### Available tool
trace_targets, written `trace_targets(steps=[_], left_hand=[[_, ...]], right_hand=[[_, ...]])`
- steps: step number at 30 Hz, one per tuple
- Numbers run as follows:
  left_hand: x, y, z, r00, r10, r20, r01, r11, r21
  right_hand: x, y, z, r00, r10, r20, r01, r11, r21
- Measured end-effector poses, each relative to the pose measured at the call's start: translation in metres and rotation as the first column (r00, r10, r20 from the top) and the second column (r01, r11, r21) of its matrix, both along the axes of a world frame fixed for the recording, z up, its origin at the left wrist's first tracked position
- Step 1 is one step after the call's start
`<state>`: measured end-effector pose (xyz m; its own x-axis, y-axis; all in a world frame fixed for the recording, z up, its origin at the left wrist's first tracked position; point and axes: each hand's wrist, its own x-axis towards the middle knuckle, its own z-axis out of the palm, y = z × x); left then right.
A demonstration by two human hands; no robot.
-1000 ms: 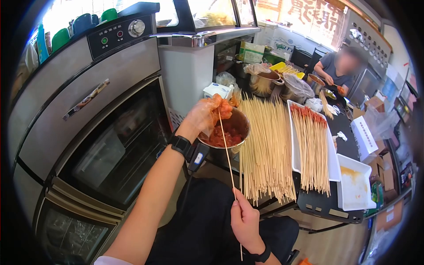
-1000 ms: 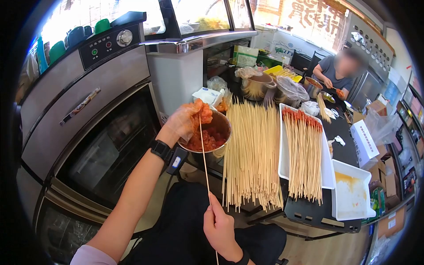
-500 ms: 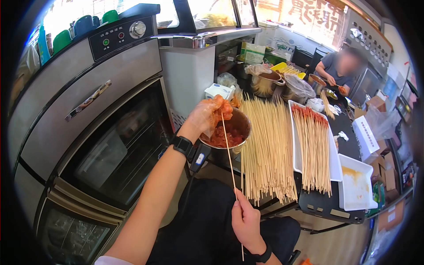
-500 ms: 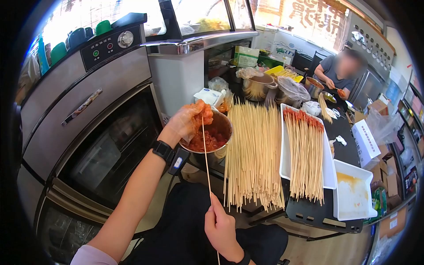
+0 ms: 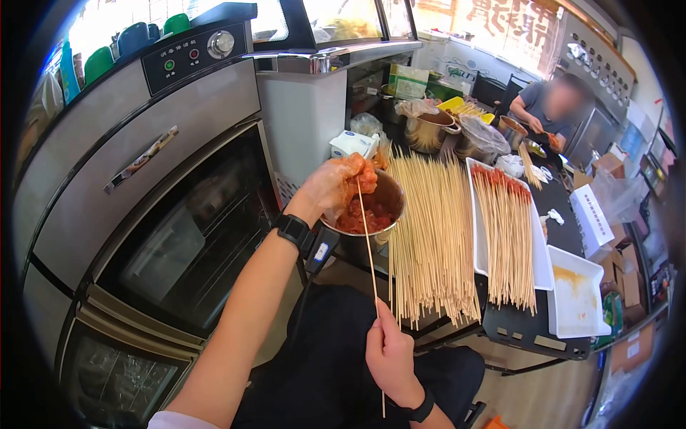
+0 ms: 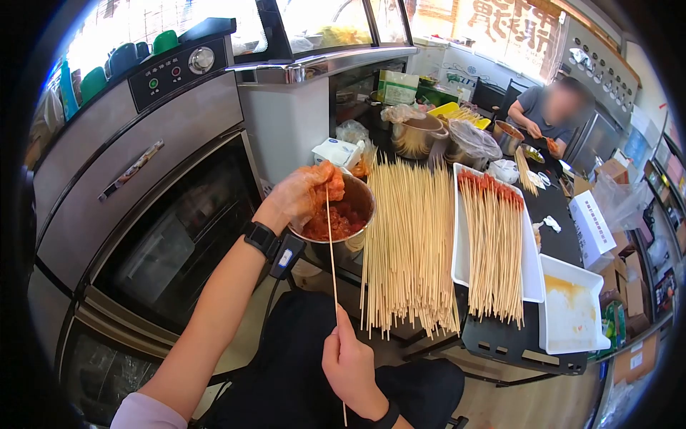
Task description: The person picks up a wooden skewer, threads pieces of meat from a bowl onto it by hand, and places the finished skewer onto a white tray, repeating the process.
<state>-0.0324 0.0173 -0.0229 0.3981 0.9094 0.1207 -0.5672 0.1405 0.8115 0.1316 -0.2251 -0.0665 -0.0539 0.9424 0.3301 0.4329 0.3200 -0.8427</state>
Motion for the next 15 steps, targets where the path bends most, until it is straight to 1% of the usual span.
trace_targets(steps=[1, 2, 3, 4, 5, 7, 8, 12, 14, 15], left_hand=[[-0.0007, 0.0008, -0.0007, 0.999, -0.031, 0.016, 0.031, 1.0, 0.003], [-0.0014, 0.0016, -0.0016, 0.998, -0.062, 0.032, 0.062, 0.998, 0.007], [-0.0017, 0.0014, -0.0033, 0.998, -0.062, 0.03, 0.062, 0.998, 0.008], [-0.0012, -0.0011, -0.0031, 1.0, -0.002, 0.005, 0.003, 0.999, -0.035], [-0.0011, -0.003, -0.0019, 0.998, 0.056, -0.022, -0.058, 0.995, -0.076], [-0.0035, -0.0006, -0.0026, 0.999, 0.03, -0.036, -0.033, 0.997, -0.072], [-0.004, 0.0004, -0.0033, 0.999, 0.002, -0.049, -0.006, 0.997, -0.072], [-0.0001, -0.0042, -0.0019, 0.997, 0.001, -0.073, -0.004, 0.999, -0.044], [0.0025, -0.003, -0.0026, 0.987, 0.03, -0.155, -0.039, 0.998, -0.058], [0.0031, -0.0026, -0.0029, 0.987, 0.029, -0.155, -0.039, 0.998, -0.058]], right_hand=[[-0.0021, -0.0001, -0.0011, 1.0, -0.012, -0.019, 0.013, 0.999, 0.051], [-0.0026, -0.0005, -0.0015, 1.0, -0.012, -0.02, 0.013, 0.999, 0.051], [-0.0031, -0.001, -0.0018, 1.0, -0.01, 0.023, 0.009, 0.998, 0.069], [-0.0036, -0.0012, -0.002, 0.998, -0.009, 0.066, 0.004, 0.996, 0.087], [-0.0026, -0.0013, -0.0031, 0.998, -0.009, 0.064, 0.003, 0.996, 0.089], [0.0024, -0.0006, -0.0058, 0.987, -0.004, 0.164, -0.006, 0.998, 0.056], [0.0035, -0.0002, -0.0056, 0.986, -0.004, 0.165, -0.005, 0.998, 0.057], [0.0049, -0.0004, -0.0037, 0.984, -0.018, 0.175, 0.001, 0.996, 0.093], [0.0034, -0.0004, -0.0033, 0.986, -0.021, 0.165, 0.004, 0.995, 0.102], [0.0029, 0.0, -0.004, 0.986, -0.035, 0.165, 0.017, 0.994, 0.11]])
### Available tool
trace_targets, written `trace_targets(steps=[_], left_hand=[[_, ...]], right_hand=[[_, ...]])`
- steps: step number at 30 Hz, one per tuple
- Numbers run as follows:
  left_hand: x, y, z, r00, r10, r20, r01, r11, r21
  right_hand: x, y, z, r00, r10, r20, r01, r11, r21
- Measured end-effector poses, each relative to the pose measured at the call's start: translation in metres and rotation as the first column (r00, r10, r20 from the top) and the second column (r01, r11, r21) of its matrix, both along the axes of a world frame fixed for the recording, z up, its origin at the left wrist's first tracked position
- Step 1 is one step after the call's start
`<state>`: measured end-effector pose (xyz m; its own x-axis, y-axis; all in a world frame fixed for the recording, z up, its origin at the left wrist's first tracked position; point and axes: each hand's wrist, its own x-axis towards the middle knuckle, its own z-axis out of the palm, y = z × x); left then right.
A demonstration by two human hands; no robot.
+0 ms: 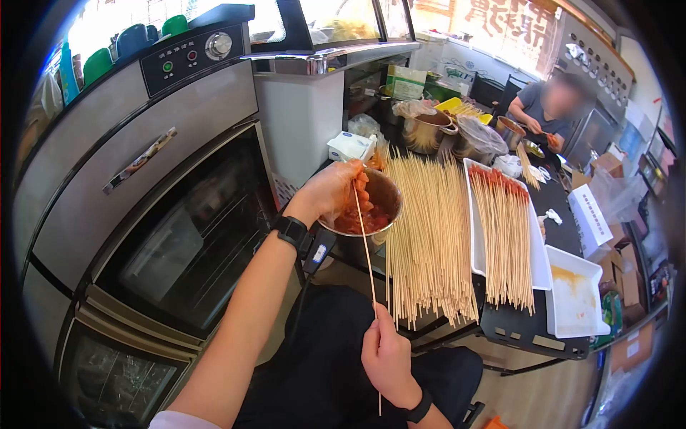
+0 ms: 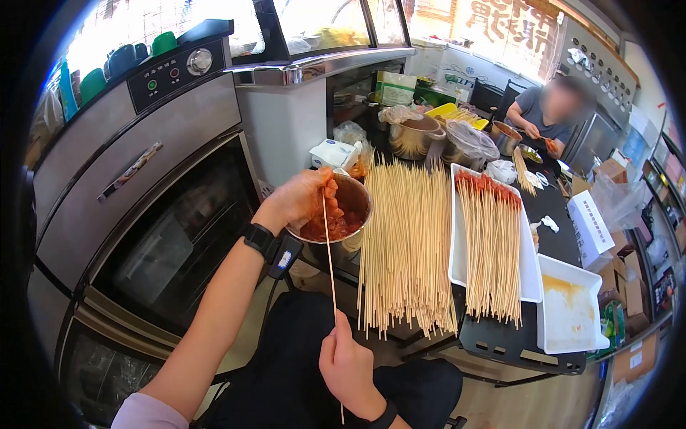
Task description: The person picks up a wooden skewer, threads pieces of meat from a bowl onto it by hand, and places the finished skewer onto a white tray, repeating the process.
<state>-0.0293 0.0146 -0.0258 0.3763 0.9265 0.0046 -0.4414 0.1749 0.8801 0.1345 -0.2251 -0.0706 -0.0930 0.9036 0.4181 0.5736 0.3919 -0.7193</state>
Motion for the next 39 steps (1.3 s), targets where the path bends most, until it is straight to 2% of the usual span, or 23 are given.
trace_targets(steps=[2, 3, 5, 6, 8, 12, 14, 17, 21, 23, 29, 32, 39], left_hand=[[0.001, 0.001, -0.001, 0.99, 0.071, -0.122, -0.071, 0.997, 0.004], [0.002, 0.002, 0.0, 0.99, 0.07, -0.124, -0.07, 0.998, 0.005], [0.002, 0.004, 0.001, 0.944, 0.158, -0.289, -0.122, 0.983, 0.137], [0.002, 0.004, 0.002, 0.944, 0.158, -0.289, -0.122, 0.983, 0.137], [0.002, 0.006, 0.001, 0.942, 0.26, -0.213, -0.233, 0.962, 0.145], [0.001, 0.011, -0.003, 0.946, 0.277, -0.167, -0.244, 0.951, 0.19], [0.0, 0.003, 0.004, 0.98, 0.19, -0.052, -0.188, 0.981, 0.046], [0.002, -0.01, 0.013, 0.987, 0.162, 0.014, -0.163, 0.986, 0.041], [-0.003, 0.0, 0.004, 0.996, 0.079, -0.036, -0.075, 0.993, 0.096], [-0.005, 0.002, 0.001, 0.999, 0.018, 0.033, -0.022, 0.99, 0.137], [-0.006, 0.005, -0.002, 0.979, 0.032, 0.201, -0.05, 0.995, 0.083], [-0.002, 0.002, 0.005, 0.975, 0.106, 0.194, -0.11, 0.994, 0.01], [-0.003, 0.003, 0.003, 0.971, 0.164, 0.176, -0.167, 0.986, 0.001]], right_hand=[[0.0, 0.0, -0.001, 1.0, -0.014, -0.001, 0.014, 1.0, 0.008], [0.001, 0.001, -0.001, 1.0, -0.018, 0.002, 0.018, 1.0, -0.006], [0.001, 0.001, -0.001, 1.0, -0.022, 0.002, 0.022, 1.0, -0.02], [0.001, 0.0, -0.001, 1.0, -0.021, 0.012, 0.022, 0.999, -0.03], [0.002, 0.0, -0.001, 1.0, -0.019, 0.024, 0.02, 0.999, -0.04], [0.002, 0.001, -0.001, 1.0, -0.011, -0.007, 0.011, 0.999, -0.03], [0.003, 0.001, 0.0, 1.0, -0.007, -0.02, 0.006, 1.0, -0.028], [0.003, 0.001, 0.0, 1.0, 0.009, -0.013, -0.009, 0.999, -0.031], [0.004, 0.001, 0.0, 1.0, 0.012, 0.013, -0.012, 1.0, -0.006], [0.004, 0.0, 0.0, 1.0, 0.016, 0.016, -0.016, 1.0, 0.008], [0.004, -0.003, -0.001, 0.999, 0.027, -0.024, -0.027, 0.999, 0.02], [0.004, -0.004, 0.001, 0.999, 0.029, -0.028, -0.029, 1.0, 0.002], [0.004, -0.005, 0.003, 0.999, 0.024, -0.035, -0.025, 1.0, -0.016]])
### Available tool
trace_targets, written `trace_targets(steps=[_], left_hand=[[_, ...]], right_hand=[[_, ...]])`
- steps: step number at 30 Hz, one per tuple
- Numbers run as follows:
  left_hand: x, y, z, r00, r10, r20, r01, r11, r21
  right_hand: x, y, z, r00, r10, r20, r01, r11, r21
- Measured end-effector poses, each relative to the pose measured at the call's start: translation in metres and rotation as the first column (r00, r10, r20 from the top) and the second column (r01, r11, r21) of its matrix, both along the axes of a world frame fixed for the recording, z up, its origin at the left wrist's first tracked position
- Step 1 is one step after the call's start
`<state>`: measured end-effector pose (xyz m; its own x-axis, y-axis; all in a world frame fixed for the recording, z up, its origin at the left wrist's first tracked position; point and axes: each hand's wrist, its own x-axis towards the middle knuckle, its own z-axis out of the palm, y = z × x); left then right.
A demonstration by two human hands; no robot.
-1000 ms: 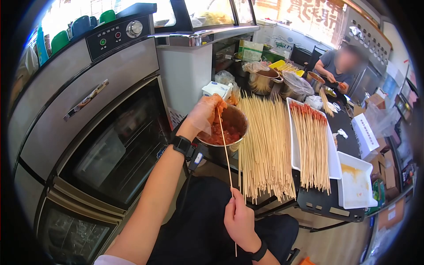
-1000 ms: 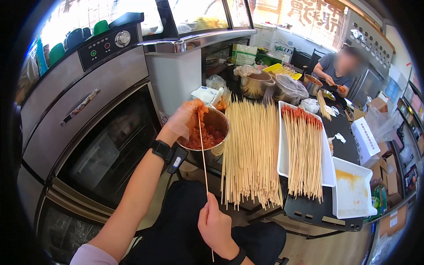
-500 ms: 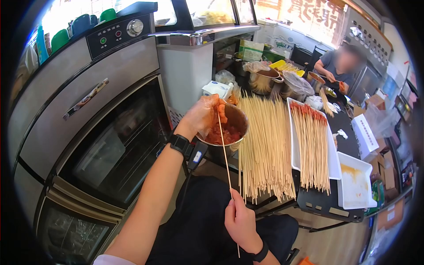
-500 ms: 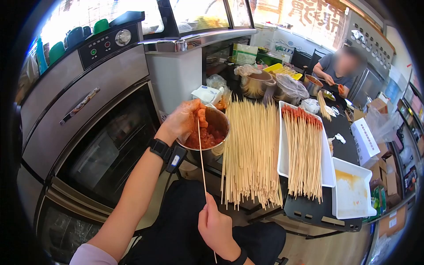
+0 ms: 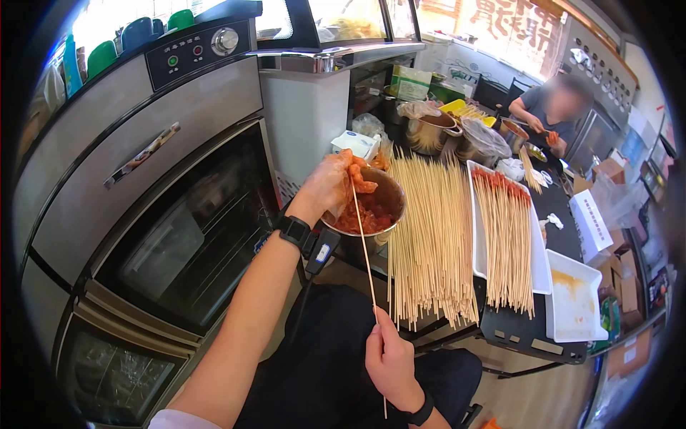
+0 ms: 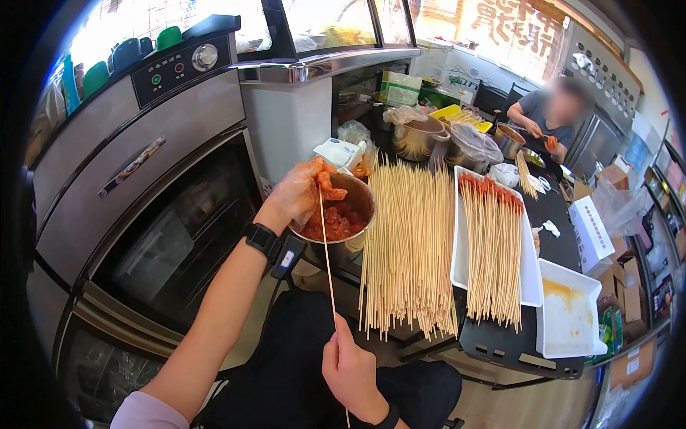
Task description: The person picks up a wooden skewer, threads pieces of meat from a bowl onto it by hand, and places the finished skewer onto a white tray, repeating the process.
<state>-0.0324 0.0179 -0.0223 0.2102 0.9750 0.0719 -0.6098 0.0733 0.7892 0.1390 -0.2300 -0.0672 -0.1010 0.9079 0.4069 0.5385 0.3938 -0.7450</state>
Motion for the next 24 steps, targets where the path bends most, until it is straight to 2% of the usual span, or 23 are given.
trace_targets(steps=[3, 6, 8, 14, 17, 20, 24], left_hand=[[-0.002, 0.0, -0.002, 1.0, -0.024, 0.015, 0.024, 1.0, 0.017], [0.001, -0.002, 0.002, 0.999, 0.024, -0.034, -0.024, 1.0, -0.011], [-0.002, 0.0, -0.001, 0.996, -0.063, -0.068, 0.065, 0.997, 0.036], [0.003, 0.001, -0.002, 0.988, -0.029, -0.15, 0.043, 0.995, 0.09], [0.005, -0.001, -0.003, 0.981, -0.034, -0.189, 0.056, 0.992, 0.113], [0.008, -0.003, -0.005, 0.981, 0.025, -0.194, -0.004, 0.994, 0.106], [0.014, -0.01, 0.0, 0.99, -0.001, -0.138, 0.017, 0.993, 0.116]], right_hand=[[0.0, 0.0, 0.001, 1.0, 0.001, 0.004, -0.001, 1.0, -0.009], [0.002, 0.002, 0.002, 1.0, 0.01, 0.005, -0.01, 1.0, -0.022], [0.003, 0.003, 0.0, 1.0, 0.019, 0.007, -0.019, 0.999, -0.028], [0.0, 0.001, 0.001, 0.999, -0.034, -0.018, 0.034, 0.999, -0.018], [-0.003, 0.002, 0.003, 0.998, -0.052, 0.034, 0.053, 0.998, -0.038], [-0.006, 0.004, 0.011, 0.998, -0.053, 0.023, 0.054, 0.998, -0.045], [-0.008, 0.007, 0.013, 0.997, -0.058, 0.052, 0.061, 0.997, -0.053]])
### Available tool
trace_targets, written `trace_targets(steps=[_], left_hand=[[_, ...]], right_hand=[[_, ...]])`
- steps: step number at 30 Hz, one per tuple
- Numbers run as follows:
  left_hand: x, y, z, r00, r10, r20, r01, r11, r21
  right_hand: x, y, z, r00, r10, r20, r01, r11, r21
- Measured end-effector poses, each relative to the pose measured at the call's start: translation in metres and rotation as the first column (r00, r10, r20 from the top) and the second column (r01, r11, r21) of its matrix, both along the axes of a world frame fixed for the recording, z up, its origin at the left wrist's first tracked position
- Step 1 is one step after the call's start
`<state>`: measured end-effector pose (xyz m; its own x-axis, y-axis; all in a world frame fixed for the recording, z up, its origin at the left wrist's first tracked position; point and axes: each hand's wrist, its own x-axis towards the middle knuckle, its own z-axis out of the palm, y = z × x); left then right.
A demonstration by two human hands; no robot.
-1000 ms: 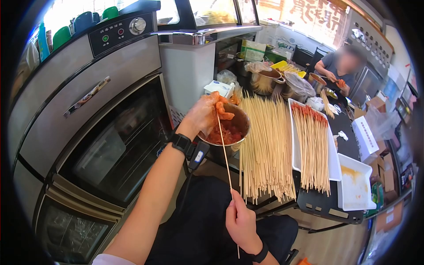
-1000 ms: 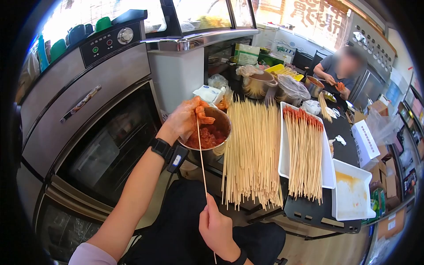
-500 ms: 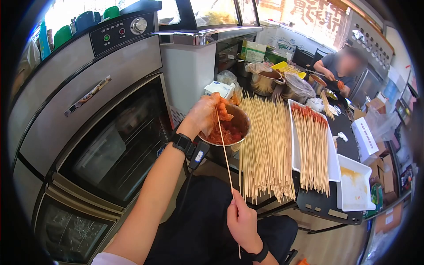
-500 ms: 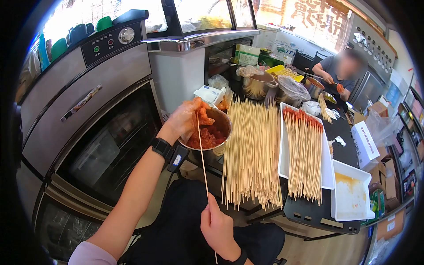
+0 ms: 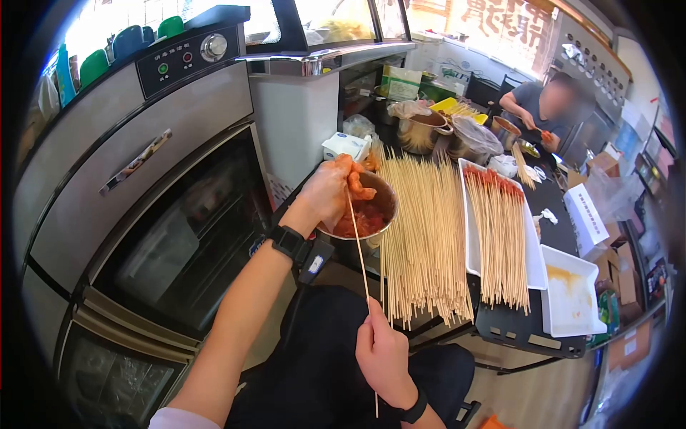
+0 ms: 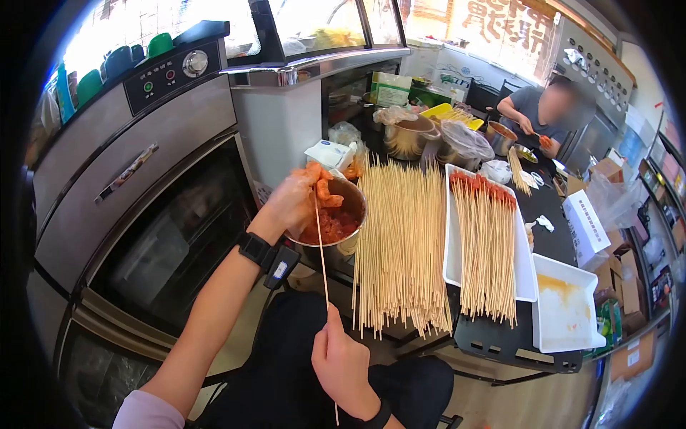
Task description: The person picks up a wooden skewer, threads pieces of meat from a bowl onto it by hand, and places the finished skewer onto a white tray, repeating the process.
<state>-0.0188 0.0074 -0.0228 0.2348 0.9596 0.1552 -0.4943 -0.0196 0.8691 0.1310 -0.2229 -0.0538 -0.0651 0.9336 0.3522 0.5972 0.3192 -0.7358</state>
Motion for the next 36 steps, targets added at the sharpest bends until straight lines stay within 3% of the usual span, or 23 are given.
trace_targets(steps=[6, 8, 12, 14, 23, 30, 33, 36], left_hand=[[0.017, -0.009, 0.018, 0.983, 0.024, 0.18, -0.008, 0.996, -0.093], [0.022, -0.015, 0.021, 0.99, 0.107, 0.09, -0.108, 0.994, -0.002], [0.022, -0.014, 0.008, 0.991, 0.107, 0.083, -0.105, 0.994, -0.031], [0.025, -0.012, 0.002, 0.976, 0.198, 0.087, -0.194, 0.98, -0.053], [0.03, -0.02, -0.002, 0.981, 0.175, 0.086, -0.177, 0.984, 0.011], [0.032, -0.023, -0.002, 0.971, 0.216, 0.1, -0.222, 0.973, 0.058], [0.039, -0.025, -0.001, 0.963, 0.258, 0.074, -0.259, 0.966, -0.003], [0.047, -0.031, -0.006, 0.974, 0.223, -0.036, -0.218, 0.97, 0.11]], right_hand=[[0.003, 0.002, -0.004, 0.999, -0.026, 0.019, 0.025, 0.998, 0.06], [0.004, 0.0, -0.005, 0.999, -0.028, 0.015, 0.027, 0.997, 0.069], [0.001, -0.005, -0.006, 0.999, 0.004, -0.032, -0.001, 0.995, 0.101], [0.002, -0.005, -0.007, 0.999, 0.014, -0.034, -0.01, 0.994, 0.109], [0.007, -0.002, -0.011, 0.999, 0.047, 0.015, -0.048, 0.995, 0.093], [0.007, 0.007, -0.022, 0.999, 0.054, -0.004, -0.052, 0.977, 0.208], [0.007, 0.01, -0.019, 0.998, 0.054, -0.009, -0.051, 0.976, 0.21], [0.005, 0.015, -0.017, 0.999, 0.051, -0.004, -0.049, 0.983, 0.179]])
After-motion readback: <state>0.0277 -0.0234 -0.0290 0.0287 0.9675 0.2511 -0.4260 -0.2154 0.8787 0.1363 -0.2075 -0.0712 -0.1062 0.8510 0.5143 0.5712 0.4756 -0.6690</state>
